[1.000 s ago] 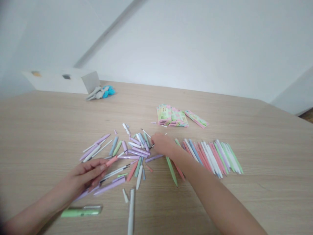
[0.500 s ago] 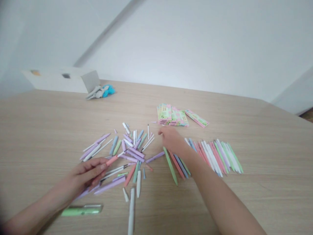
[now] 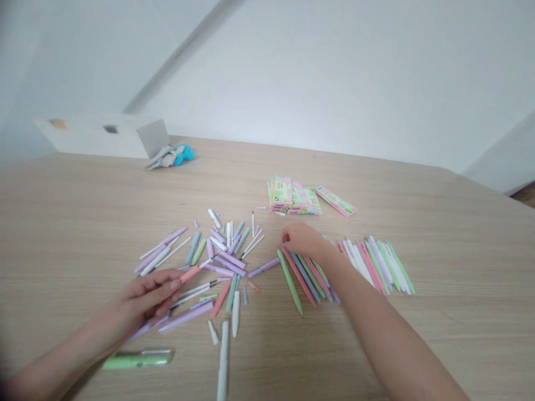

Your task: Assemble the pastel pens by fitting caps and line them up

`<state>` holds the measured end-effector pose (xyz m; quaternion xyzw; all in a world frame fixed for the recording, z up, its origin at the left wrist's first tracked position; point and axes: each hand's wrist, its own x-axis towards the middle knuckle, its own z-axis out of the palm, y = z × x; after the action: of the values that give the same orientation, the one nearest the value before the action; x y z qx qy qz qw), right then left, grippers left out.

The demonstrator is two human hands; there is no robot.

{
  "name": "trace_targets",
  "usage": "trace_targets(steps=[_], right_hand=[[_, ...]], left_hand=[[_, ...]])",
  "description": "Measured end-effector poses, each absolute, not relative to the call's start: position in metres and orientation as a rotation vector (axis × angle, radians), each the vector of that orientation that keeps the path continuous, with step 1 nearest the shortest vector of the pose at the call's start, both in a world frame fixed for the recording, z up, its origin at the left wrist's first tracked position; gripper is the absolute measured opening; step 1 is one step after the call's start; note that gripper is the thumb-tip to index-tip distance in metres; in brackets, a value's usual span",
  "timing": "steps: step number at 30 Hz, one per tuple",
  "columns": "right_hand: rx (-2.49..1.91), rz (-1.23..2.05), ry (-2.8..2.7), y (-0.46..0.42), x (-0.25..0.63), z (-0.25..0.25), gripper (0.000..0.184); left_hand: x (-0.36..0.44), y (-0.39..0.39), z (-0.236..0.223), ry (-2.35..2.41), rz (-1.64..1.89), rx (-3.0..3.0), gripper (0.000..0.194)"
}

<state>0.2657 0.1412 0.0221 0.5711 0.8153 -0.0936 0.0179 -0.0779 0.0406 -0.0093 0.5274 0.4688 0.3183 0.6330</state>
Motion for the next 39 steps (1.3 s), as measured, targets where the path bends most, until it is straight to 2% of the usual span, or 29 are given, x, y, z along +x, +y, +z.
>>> trace_targets(steps=[7,13,17,24,39], right_hand=[[1.756,-0.237,2.595,0.149,0.252,0.015,0.018],[1.616,-0.329,2.738,0.141,0.225,0.016,0.023],[1.794,-0.172,2.626,0.141,0.241,0.023,0.032],[1.985,-0.015,2.282,0.138,0.287,0.015,0.029],[1.909,-0.128,2.347,0.132,0.290,0.018,0.023]], left_hand=[[-0.079,0.041,-0.014,1.059,0.734,1.212,0.042],[-0.080,0.040,-0.019,1.057,0.746,1.204,0.041],[-0.080,0.040,-0.017,1.055,0.752,1.204,0.042],[-0.077,0.039,-0.018,1.053,0.780,1.174,0.039],[-0.076,0.040,-0.015,1.032,0.762,1.184,0.039]])
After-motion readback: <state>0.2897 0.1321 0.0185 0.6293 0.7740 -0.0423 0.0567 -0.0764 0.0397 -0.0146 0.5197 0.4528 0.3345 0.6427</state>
